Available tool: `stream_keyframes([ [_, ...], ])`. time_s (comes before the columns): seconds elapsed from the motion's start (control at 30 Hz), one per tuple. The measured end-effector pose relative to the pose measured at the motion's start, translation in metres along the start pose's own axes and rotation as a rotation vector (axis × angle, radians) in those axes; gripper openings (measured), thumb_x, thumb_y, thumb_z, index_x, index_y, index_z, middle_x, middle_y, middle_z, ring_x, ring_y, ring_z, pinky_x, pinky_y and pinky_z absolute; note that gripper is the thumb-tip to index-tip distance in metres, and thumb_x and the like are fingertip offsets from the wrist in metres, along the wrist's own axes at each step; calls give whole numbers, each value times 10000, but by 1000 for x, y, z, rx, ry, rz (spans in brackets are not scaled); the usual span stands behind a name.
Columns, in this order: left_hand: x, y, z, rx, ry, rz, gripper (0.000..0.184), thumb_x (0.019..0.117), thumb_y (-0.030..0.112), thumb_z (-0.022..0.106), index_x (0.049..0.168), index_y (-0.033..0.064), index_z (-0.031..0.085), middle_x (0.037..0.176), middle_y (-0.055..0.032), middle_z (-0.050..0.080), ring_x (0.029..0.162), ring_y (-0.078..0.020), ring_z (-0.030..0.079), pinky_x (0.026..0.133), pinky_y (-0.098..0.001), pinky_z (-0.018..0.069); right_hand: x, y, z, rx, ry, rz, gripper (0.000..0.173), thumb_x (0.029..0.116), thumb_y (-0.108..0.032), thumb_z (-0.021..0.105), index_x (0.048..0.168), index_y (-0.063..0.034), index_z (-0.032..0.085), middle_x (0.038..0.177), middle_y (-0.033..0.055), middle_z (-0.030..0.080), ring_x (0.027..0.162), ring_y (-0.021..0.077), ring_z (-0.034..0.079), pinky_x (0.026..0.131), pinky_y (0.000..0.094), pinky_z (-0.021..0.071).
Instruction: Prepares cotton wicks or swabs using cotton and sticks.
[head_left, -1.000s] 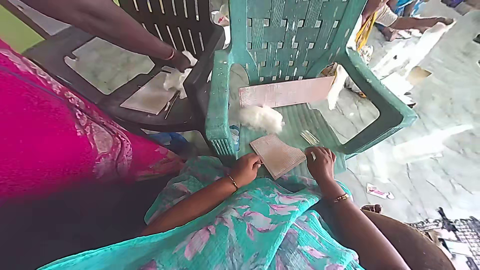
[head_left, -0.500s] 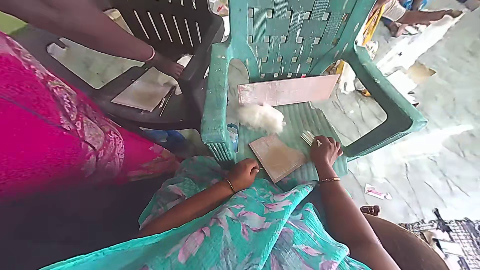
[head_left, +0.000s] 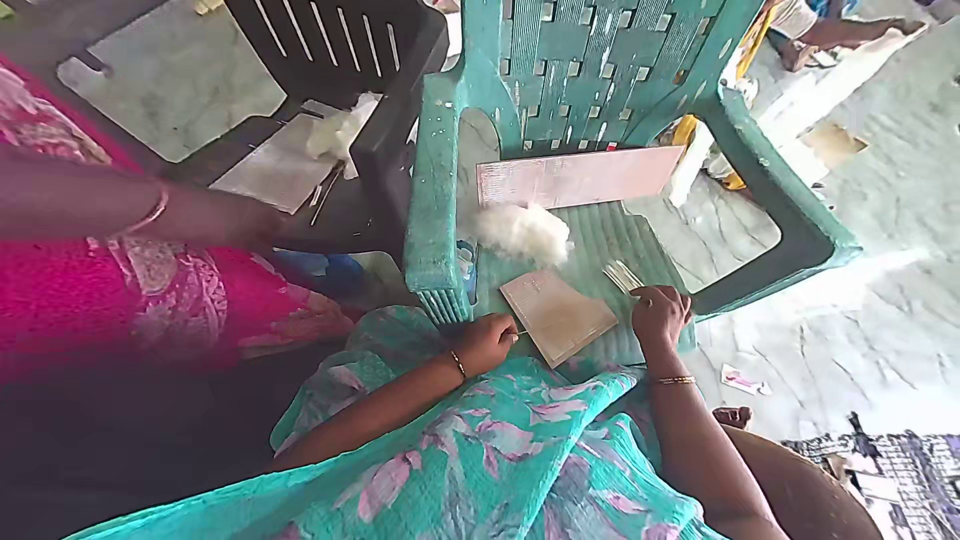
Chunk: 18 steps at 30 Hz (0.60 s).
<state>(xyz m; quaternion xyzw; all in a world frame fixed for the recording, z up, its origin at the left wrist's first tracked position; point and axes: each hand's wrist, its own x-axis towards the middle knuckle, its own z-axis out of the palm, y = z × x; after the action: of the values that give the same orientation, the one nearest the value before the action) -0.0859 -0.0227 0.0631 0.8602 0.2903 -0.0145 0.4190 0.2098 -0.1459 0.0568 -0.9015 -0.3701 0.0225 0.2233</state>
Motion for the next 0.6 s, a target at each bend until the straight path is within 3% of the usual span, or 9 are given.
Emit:
stream_keyframes([
  [0.2,1,7,-4,42,-66,-59,327,1088,172,452,1239,-64,620,1230,-238,639,1206,-328,608,1085,-446,450,-7,18,-13,-76,-2,152,323,950,-43,563,1232,-81,716,1359,250,613,1357,462,487,1090,700,321],
  [0.37,1,15,-7,49,-98,-123,327,1089,174,468,1267,-61,610,1254,-247,635,1228,-343,602,1090,-468,444,-11,28,-15,-97,-13,155,284,945,-114,641,1214,-101,730,1363,202,631,1368,414,497,1104,684,304],
  [0.6,-6,19,-4,70,-98,-150,339,1088,174,457,1293,-58,597,1264,-248,633,1235,-351,604,1088,-482,451,-20,32,-16,-90,-38,93,336,939,-22,577,1227,-101,732,1356,204,638,1345,421,521,1110,702,296],
])
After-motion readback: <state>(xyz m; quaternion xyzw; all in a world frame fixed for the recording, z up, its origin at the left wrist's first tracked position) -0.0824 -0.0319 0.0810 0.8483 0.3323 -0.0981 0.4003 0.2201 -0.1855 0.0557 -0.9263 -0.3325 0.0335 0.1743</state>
